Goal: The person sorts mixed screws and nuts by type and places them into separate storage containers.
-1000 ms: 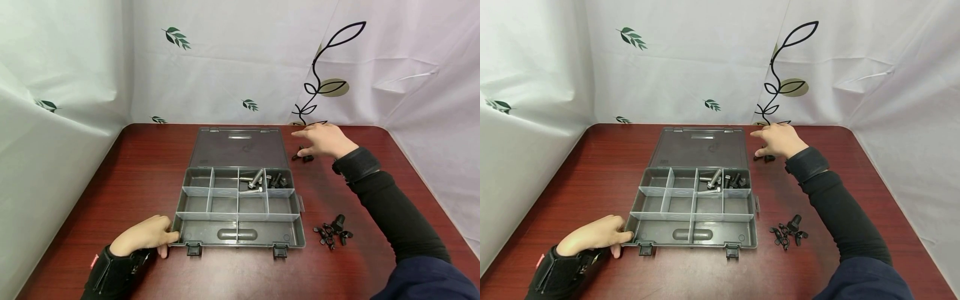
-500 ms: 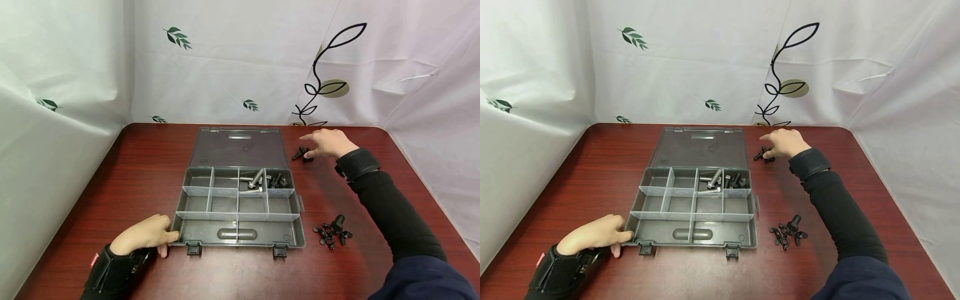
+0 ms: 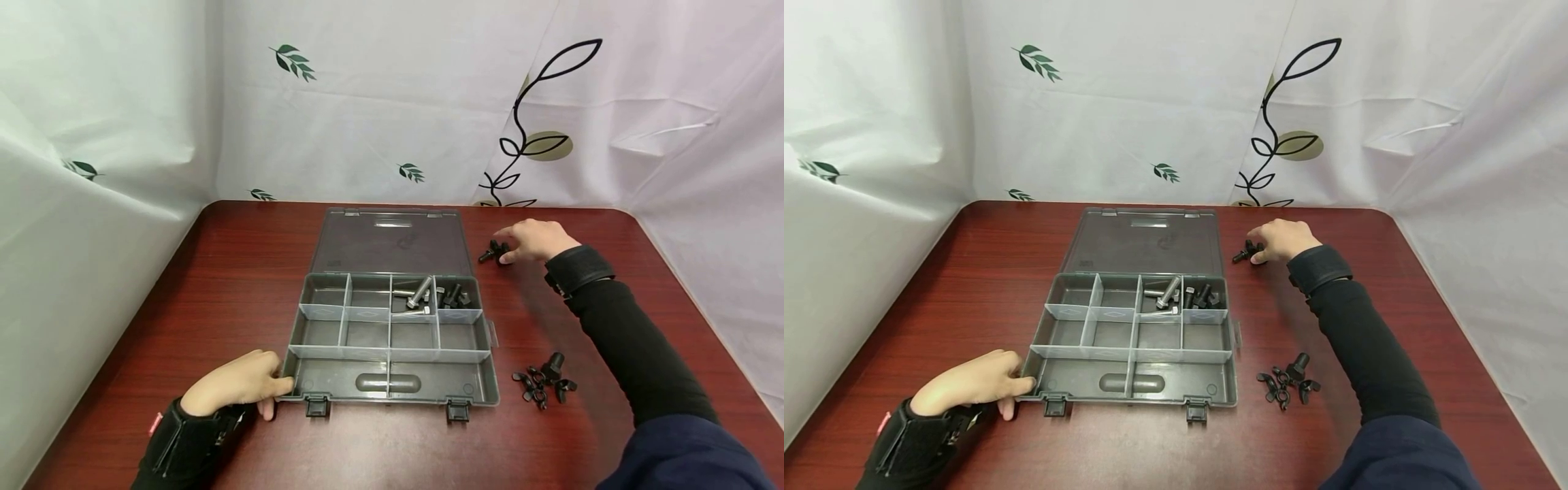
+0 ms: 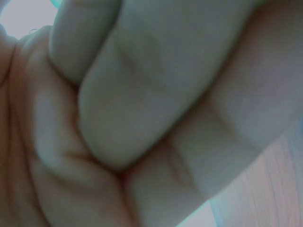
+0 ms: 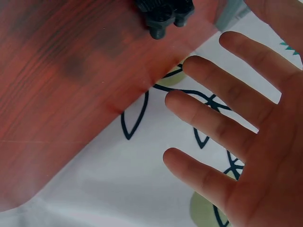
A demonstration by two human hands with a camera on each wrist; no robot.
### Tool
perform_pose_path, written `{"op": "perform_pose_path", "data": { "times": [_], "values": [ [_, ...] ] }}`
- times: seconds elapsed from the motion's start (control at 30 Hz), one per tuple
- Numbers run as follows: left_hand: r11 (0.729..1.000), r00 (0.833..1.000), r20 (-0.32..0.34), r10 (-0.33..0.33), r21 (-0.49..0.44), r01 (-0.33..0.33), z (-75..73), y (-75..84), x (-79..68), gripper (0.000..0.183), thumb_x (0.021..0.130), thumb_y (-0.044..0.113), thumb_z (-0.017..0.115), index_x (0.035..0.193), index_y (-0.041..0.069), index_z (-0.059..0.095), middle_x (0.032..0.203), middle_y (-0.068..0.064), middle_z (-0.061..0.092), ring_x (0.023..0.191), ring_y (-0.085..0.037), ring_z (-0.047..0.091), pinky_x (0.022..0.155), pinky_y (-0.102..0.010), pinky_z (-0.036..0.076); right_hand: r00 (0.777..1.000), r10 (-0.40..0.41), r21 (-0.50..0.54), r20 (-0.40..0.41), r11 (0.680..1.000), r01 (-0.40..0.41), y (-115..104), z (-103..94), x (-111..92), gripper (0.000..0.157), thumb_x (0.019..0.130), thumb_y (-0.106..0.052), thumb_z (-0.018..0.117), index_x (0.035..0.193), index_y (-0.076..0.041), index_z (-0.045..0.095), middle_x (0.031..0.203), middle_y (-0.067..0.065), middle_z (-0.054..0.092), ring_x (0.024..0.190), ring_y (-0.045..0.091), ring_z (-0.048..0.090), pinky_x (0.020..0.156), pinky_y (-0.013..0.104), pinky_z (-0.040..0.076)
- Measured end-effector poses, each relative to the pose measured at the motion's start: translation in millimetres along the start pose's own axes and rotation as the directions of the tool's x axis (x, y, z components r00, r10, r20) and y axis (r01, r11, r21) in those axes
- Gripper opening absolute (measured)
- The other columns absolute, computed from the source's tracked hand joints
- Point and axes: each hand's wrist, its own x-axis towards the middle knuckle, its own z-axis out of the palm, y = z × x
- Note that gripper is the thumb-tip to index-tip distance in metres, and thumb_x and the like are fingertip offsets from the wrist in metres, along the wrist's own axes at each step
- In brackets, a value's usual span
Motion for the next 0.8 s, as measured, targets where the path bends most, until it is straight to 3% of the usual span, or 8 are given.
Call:
{"op": "perform_pose_path", "data": {
  "times": [0.4, 0.8],
  "values": [
    [1.000, 1.000, 0.001, 0.000, -0.013, 0.000, 1.2, -2.2, 0.2, 0.024, 0.079, 0.021, 0.054, 0.057, 0.012, 0.047, 0.045, 0.006, 0.054, 0.044, -0.010, 0.056, 0.047, -0.027, 0.038, 1.000, 0.021, 0.082, 0.006, 0.996, -0.021, 16, 11.2, 7, 0.051, 0.087, -0.033, 0.060, 0.133, -0.014, 0.052, 0.131, 0.020, 0.052, 0.113, 0.038, 0.051, 0.081, 0.055, 0.042],
    [1.000, 1.000, 0.001, 0.000, -0.008, 0.000, 0.9, -2.3, 0.6, 0.024, 0.079, 0.022, 0.053, 0.058, 0.012, 0.047, 0.045, 0.007, 0.054, 0.044, -0.010, 0.056, 0.047, -0.027, 0.038, 1.000, -0.007, 0.111, 0.010, 0.994, 0.006, 18, 17.0, 12, 0.047, 0.087, -0.028, 0.061, 0.129, -0.007, 0.055, 0.105, 0.014, 0.063, 0.099, 0.029, 0.057, 0.078, 0.051, 0.044]
  ]
}}
